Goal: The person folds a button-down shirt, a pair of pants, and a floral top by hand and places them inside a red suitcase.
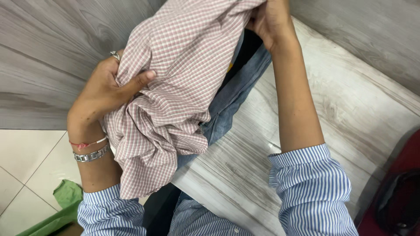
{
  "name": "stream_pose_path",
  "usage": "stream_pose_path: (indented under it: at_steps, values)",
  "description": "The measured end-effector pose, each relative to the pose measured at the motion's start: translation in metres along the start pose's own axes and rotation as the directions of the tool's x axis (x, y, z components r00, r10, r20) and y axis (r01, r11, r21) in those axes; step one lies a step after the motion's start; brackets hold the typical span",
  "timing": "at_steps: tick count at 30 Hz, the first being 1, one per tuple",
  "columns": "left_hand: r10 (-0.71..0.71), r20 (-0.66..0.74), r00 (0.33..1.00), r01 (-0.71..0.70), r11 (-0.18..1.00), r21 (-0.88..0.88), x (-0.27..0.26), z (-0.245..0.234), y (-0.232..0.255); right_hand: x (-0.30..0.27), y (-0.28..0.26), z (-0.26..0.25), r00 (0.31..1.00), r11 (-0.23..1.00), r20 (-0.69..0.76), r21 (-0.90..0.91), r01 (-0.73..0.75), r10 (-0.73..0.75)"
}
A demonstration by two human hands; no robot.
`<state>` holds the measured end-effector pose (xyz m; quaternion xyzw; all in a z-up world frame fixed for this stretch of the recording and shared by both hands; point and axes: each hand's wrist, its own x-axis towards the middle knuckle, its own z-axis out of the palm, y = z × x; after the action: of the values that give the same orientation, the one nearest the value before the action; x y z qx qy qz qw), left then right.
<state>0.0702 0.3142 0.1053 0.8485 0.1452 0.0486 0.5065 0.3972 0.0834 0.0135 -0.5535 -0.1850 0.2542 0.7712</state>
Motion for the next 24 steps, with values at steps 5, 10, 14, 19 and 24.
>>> stream_pose_path:
  at_steps: [5,10,14,19,24]
  values:
    - [0.067,-0.061,0.996,-0.045,0.949,0.311,0.001,0.002,-0.002,-0.022,0.014,0.015,0.984,0.868,-0.008,-0.469,-0.16,0.177]
    - [0.362,-0.138,0.922,-0.281,0.87,0.404,-0.021,0.007,0.015,-0.03,0.002,0.018,0.993,0.775,-0.061,-0.62,-0.121,0.105]
    - [0.401,-0.089,0.912,-0.359,0.883,0.301,-0.031,0.025,0.028,-0.056,-0.032,0.037,0.96,0.346,-0.279,-0.903,-0.254,-0.024]
    - [0.336,-0.004,0.942,-0.296,0.834,0.465,-0.015,0.063,0.014,-0.085,-0.055,0.066,0.859,0.205,-0.183,-0.974,-0.094,-0.478]
    - [0.249,0.083,0.965,-0.246,0.751,0.613,-0.008,0.088,-0.012,-0.065,-0.019,0.069,0.824,0.037,0.081,-0.992,0.123,-0.561]
